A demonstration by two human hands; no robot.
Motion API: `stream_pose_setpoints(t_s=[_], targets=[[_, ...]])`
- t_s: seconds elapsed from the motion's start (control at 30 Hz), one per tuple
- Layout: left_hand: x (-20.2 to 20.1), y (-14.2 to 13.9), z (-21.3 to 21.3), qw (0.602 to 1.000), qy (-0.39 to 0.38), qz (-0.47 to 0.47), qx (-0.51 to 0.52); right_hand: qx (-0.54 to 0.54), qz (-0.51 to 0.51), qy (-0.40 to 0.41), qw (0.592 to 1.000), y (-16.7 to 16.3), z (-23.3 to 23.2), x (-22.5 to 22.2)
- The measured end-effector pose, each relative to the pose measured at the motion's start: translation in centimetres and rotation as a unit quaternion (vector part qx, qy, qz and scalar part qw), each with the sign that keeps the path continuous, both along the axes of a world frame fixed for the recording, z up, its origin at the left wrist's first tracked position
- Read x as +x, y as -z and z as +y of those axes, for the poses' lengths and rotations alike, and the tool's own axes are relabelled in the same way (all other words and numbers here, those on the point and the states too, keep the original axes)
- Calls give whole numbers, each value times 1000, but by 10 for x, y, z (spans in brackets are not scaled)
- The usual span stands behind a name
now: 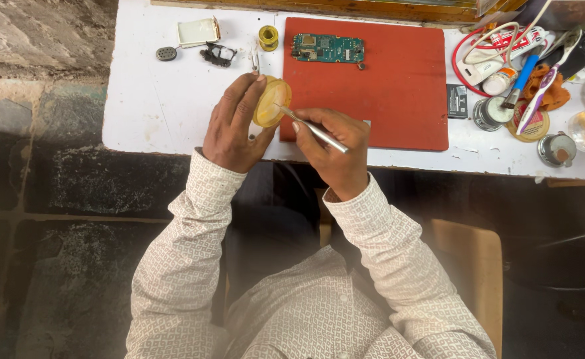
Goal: The person sits at a repair workbench and first scrapes a small component on the mat with a blade-like tool, then picks up a phone motherboard, holds it steady, and solders points on the board with a soldering iron, at one point dipping the iron near a small container of flux.
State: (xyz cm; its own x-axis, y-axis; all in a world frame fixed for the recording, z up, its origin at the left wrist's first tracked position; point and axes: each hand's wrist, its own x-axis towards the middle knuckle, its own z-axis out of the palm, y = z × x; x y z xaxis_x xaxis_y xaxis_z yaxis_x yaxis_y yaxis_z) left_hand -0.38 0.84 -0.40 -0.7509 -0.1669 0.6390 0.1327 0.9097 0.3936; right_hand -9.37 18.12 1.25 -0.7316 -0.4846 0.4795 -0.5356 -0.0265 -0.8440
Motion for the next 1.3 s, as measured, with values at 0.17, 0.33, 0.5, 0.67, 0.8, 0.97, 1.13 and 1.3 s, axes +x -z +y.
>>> stream_pose_setpoints(t_s=[0.17, 0.33, 0.5, 0.67, 0.8, 0.97, 1.13, 1.3], targets=[[2, 3, -1, 999, 17, -14, -26, 30, -111, -49, 992, 10, -1, -2], [3, 5, -1, 1000, 4, -7, -7, -140, -322, -108, 930, 29, 6, -9], [-1, 10, -4, 1000, -2, 15, -4, -252, -481, -177, 821, 44, 28, -29], [-8, 22, -13, 999, -23, 38, 0, -285, -506, -214, 786, 49, 42, -32], [-10, 32, -17, 984, -141, 57, 89, -301, -443, -193, 822, 48, 62, -23], [-6, 34, -29, 941, -273, -13, 200, -259, -194, -21, 946, 47, 107, -21], [1, 31, -47, 921, -348, -102, 145, -114, -56, 60, 990, 51, 131, -29], [6, 22, -36, 940, -340, 6, 37, -53, 50, 73, 995, 53, 130, -30]])
